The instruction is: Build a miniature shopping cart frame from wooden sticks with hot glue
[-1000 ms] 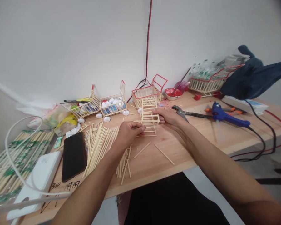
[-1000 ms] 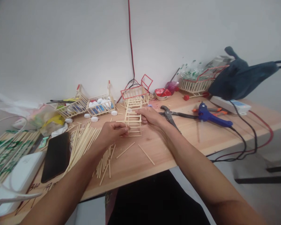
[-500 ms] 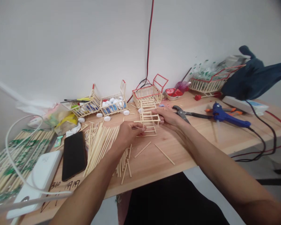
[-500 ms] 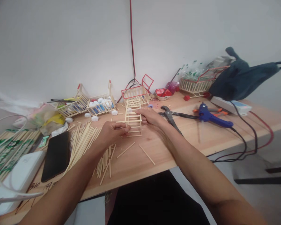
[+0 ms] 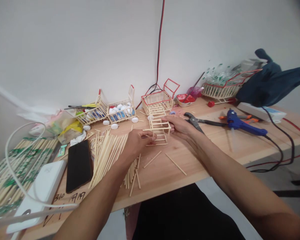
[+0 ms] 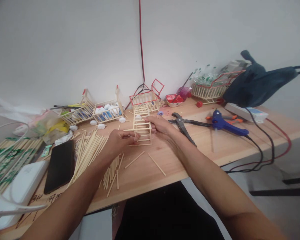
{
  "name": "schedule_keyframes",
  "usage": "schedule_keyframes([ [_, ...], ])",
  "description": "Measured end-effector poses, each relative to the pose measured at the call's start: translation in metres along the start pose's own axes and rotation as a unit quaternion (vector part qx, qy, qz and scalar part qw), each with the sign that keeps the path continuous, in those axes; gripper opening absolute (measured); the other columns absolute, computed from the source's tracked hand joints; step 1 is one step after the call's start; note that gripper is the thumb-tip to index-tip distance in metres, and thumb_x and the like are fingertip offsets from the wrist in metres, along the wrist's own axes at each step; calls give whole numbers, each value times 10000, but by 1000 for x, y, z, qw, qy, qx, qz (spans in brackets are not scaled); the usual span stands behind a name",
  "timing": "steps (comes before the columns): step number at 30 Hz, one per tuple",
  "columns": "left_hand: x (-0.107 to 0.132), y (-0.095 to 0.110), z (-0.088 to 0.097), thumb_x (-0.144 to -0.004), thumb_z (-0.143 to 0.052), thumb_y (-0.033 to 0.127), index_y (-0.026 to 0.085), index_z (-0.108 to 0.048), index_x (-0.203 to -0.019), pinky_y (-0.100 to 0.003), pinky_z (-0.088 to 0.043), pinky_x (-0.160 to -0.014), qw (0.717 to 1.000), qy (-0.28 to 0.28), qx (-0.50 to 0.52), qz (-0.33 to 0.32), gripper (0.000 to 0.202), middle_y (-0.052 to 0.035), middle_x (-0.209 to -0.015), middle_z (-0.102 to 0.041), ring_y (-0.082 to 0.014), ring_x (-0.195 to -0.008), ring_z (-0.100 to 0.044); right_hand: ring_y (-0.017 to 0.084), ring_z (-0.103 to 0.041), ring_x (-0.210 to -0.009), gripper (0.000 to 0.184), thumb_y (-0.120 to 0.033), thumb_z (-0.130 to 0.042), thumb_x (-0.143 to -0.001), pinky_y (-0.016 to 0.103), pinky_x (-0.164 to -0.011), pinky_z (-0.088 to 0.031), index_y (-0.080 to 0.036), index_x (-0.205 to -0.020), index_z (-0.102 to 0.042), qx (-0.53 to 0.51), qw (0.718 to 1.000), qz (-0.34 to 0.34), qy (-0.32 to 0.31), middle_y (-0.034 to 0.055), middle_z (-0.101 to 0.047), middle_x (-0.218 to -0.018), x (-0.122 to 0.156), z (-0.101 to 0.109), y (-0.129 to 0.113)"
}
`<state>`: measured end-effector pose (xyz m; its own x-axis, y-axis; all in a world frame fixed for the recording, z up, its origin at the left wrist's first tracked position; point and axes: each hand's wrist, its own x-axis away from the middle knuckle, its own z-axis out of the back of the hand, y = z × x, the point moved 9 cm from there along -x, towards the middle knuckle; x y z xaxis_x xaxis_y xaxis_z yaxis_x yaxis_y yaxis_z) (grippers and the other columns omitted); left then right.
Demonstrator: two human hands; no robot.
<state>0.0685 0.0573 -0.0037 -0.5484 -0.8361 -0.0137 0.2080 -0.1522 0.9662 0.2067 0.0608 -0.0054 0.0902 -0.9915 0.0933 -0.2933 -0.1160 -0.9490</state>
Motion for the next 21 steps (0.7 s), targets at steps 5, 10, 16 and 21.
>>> schedule_keyframes([
  [5,1,2,-1,-703,-725,301,175,-763,-779,-273,-564,-719,1000,-3,0,1,152,-37,-836,-746,-171,-708,-692,19,-169,-396,377,-282,-730,-657,159,-360,-124,-193,-571,-374,-2,1000,-3,8,-115,-246,-445,1,0,0],
  [10,5,10,-3,-702,-700,229,166,-759,-751,-274,-561,-721,1000,-7,5,-3,99,-33,-809,-742,-173,-721,-684,18,-177,-399,393,-291,-739,-654,161,-363,-138,-191,-554,-372,6,1000,-9,3,-110,-261,-441,1,1,1],
  [16,3,5,-2,-690,-694,203,165,-755,-754,-270,-556,-712,1000,-3,16,6,97,-26,-771,-733,-158,-691,-670,21,-177,-403,385,-306,-723,-694,159,-364,-140,-186,-552,-386,20,1000,-9,-14,-108,-250,-447,1,-1,0],
  [21,1,3,-3,-682,-723,266,160,-752,-747,-266,-552,-708,1000,-17,19,-3,127,-30,-773,-730,-154,-705,-661,24,-184,-408,387,-308,-718,-701,164,-367,-151,-186,-544,-386,31,999,-4,-13,-102,-267,-445,1,1,-1],
])
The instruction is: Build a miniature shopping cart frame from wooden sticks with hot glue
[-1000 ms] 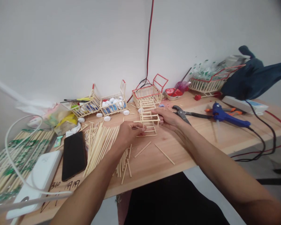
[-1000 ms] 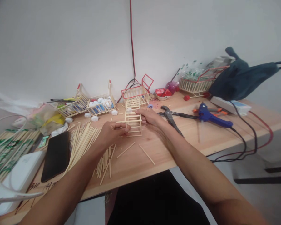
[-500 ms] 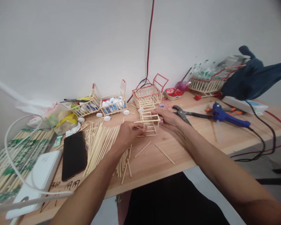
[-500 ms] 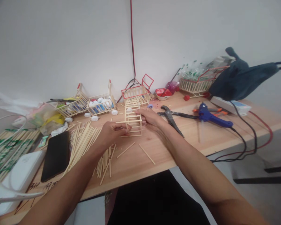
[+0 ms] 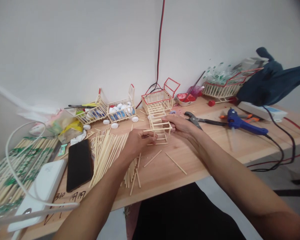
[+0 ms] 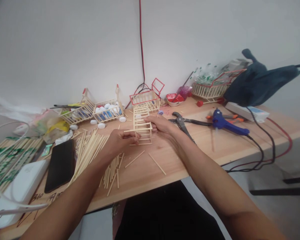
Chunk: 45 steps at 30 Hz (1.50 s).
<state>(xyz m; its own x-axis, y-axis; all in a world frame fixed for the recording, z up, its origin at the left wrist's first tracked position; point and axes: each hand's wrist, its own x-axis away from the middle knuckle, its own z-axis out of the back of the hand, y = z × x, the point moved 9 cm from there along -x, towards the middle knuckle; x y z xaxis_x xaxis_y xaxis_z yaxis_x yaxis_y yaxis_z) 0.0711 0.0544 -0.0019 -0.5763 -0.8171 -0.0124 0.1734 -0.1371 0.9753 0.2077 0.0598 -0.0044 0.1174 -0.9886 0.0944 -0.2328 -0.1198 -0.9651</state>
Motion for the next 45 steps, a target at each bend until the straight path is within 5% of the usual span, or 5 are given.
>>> schedule_keyframes([
  [9,0,2,-2,-666,-677,149,142,-718,-700,-233,-515,-683,1000,-16,-3,16,53,-22,-766,-717,-127,-667,-645,22,-175,-411,401,-318,-743,-679,162,-373,-130,-188,-558,-383,19,1000,0,-4,-106,-270,-446,0,-3,-3],
  [18,2,8,19,-645,-609,42,145,-700,-943,-245,-504,-669,999,36,-9,30,329,-35,-830,-719,-163,-738,-677,25,-200,-404,361,-286,-692,-720,158,-371,-156,-186,-557,-385,20,1000,2,-4,-98,-288,-440,0,-3,-3],
  [23,-1,6,34,-600,-709,96,121,-696,-873,-250,-479,-709,996,79,30,8,274,-50,-872,-701,-139,-762,-627,19,-173,-407,367,-297,-704,-722,158,-373,-135,-186,-575,-387,16,1000,1,-8,-109,-258,-457,0,-3,-3],
  [29,0,0,46,-561,-761,147,119,-667,-777,-217,-446,-622,980,147,134,2,237,-7,-704,-650,-88,-633,-567,18,-180,-411,371,-306,-723,-707,154,-379,-138,-185,-584,-395,6,1000,-8,-8,-109,-270,-457,0,-2,-1],
  [45,1,2,44,-496,-863,321,103,-676,-665,-205,-419,-565,960,140,240,25,333,7,-592,-615,-59,-527,-515,19,-188,-415,369,-332,-725,-665,173,-393,-117,-187,-580,-396,16,1000,2,-1,-107,-282,-463,1,-3,-3],
])
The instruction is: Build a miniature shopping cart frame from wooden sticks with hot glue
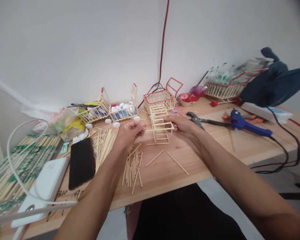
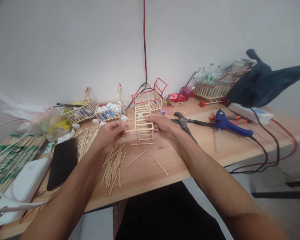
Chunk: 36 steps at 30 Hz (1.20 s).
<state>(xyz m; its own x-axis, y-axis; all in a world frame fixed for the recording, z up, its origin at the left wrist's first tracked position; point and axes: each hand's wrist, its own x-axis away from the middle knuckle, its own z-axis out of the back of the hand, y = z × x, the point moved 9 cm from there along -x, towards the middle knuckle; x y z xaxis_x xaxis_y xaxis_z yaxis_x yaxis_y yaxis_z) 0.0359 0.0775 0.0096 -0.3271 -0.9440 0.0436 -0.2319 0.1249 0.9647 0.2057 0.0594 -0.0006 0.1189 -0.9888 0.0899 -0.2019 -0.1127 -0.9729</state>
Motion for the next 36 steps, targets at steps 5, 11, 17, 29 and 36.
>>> schedule_keyframes([
  [5,0,1,-6,-578,-827,386,107,-616,-596,-185,-348,-504,999,-25,-18,-8,350,22,-515,-545,-49,-474,-458,22,-188,-411,388,-343,-714,-684,178,-398,-128,-194,-567,-375,7,1000,7,-10,-109,-263,-446,1,-2,-1],
  [11,1,0,-9,-676,-774,445,122,-543,-555,-186,-281,-456,999,-43,-9,-8,415,48,-441,-433,-45,-420,-374,22,-182,-407,389,-331,-711,-689,177,-393,-119,-197,-565,-368,10,1000,8,-4,-110,-259,-442,1,-4,-2],
  [17,0,1,-10,-738,-703,520,162,-391,-485,-188,-271,-423,998,-51,35,0,538,67,-424,-338,-48,-401,-349,23,-195,-407,411,-343,-714,-683,175,-394,-132,-196,-540,-358,19,1000,14,-5,-105,-265,-427,1,-5,-4],
  [29,-1,3,4,-487,-867,209,127,-613,-745,-190,-453,-578,1000,-10,24,-3,371,34,-578,-605,-62,-538,-545,26,-189,-405,408,-362,-714,-685,186,-397,-128,-194,-546,-369,27,999,20,-13,-101,-263,-430,1,-5,-4],
  [36,0,-1,1,-451,-891,283,120,-659,-722,-232,-527,-628,999,-4,31,15,392,12,-635,-639,-85,-597,-595,27,-187,-407,406,-368,-714,-681,183,-395,-128,-193,-542,-374,31,999,19,-9,-102,-262,-432,1,-5,-4],
])
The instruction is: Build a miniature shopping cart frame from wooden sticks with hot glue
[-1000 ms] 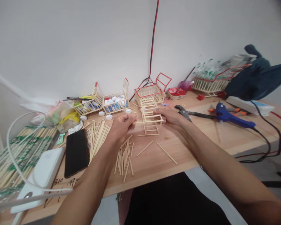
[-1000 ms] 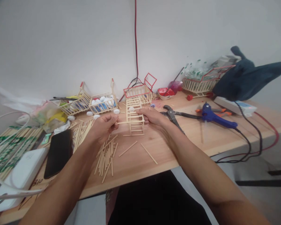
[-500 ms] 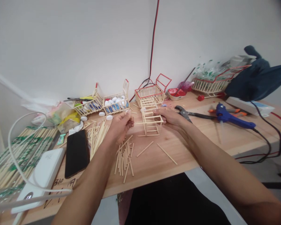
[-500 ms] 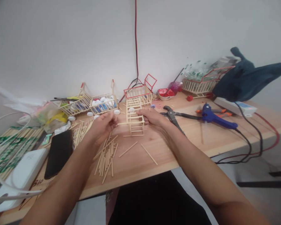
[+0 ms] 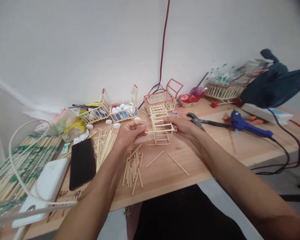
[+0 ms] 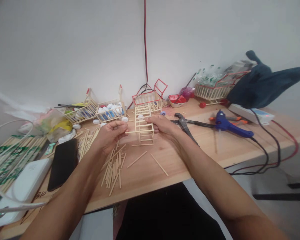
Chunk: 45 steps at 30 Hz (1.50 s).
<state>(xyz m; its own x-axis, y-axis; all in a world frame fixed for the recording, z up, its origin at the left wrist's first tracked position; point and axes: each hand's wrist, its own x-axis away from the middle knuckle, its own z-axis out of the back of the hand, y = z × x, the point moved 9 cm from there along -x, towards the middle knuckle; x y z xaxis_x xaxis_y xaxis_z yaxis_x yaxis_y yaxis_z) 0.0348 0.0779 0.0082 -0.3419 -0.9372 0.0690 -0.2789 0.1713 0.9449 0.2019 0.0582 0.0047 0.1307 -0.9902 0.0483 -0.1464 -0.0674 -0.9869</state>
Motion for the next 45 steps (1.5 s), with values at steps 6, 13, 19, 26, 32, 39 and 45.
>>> schedule_keyframes([
  [6,1,-2,-3,-485,-882,338,107,-663,-708,-234,-531,-589,1000,-14,-9,0,388,-4,-661,-641,-83,-572,-585,27,-207,-398,407,-372,-713,-681,181,-390,-136,-192,-541,-376,1,1000,1,-8,-100,-275,-426,0,-1,0],
  [13,0,5,-8,-643,-789,443,129,-566,-660,-161,-275,-380,999,-24,-15,-37,385,68,-468,-449,-35,-380,-410,25,-195,-398,422,-374,-716,-685,184,-390,-133,-191,-524,-371,12,1000,11,0,-99,-265,-426,0,0,-3],
  [19,0,4,-5,-733,-698,543,172,-397,-565,-169,-171,-370,1000,-4,-23,-20,506,106,-403,-274,-19,-322,-277,29,-201,-398,406,-372,-717,-686,185,-393,-134,-193,-544,-381,9,1000,10,1,-99,-265,-427,0,0,-2],
  [26,-4,1,-2,-585,-838,318,124,-601,-694,-164,-421,-534,999,-24,-9,-31,326,26,-582,-583,-54,-536,-533,28,-198,-403,420,-385,-712,-684,183,-395,-136,-194,-533,-370,12,1000,7,-7,-97,-267,-426,0,-1,-2],
  [32,-3,0,2,-516,-860,284,108,-659,-733,-204,-481,-606,999,13,-28,-30,345,-3,-639,-648,-78,-583,-584,29,-201,-404,424,-386,-705,-698,187,-392,-141,-195,-533,-364,13,1000,8,-8,-94,-270,-429,0,0,-2],
  [39,-1,9,3,-707,-721,496,160,-496,-571,-186,-245,-374,994,27,-87,-68,427,75,-399,-397,-40,-335,-343,31,-202,-405,408,-372,-714,-693,190,-392,-136,-194,-546,-377,12,1000,10,-4,-95,-267,-438,0,-1,-2],
  [45,-3,12,6,-714,-721,387,151,-581,-692,-181,-311,-427,990,41,-97,-91,275,49,-518,-481,-55,-436,-422,30,-204,-403,400,-369,-714,-686,192,-400,-132,-191,-538,-387,12,1000,8,-3,-95,-276,-430,1,-1,-3],
])
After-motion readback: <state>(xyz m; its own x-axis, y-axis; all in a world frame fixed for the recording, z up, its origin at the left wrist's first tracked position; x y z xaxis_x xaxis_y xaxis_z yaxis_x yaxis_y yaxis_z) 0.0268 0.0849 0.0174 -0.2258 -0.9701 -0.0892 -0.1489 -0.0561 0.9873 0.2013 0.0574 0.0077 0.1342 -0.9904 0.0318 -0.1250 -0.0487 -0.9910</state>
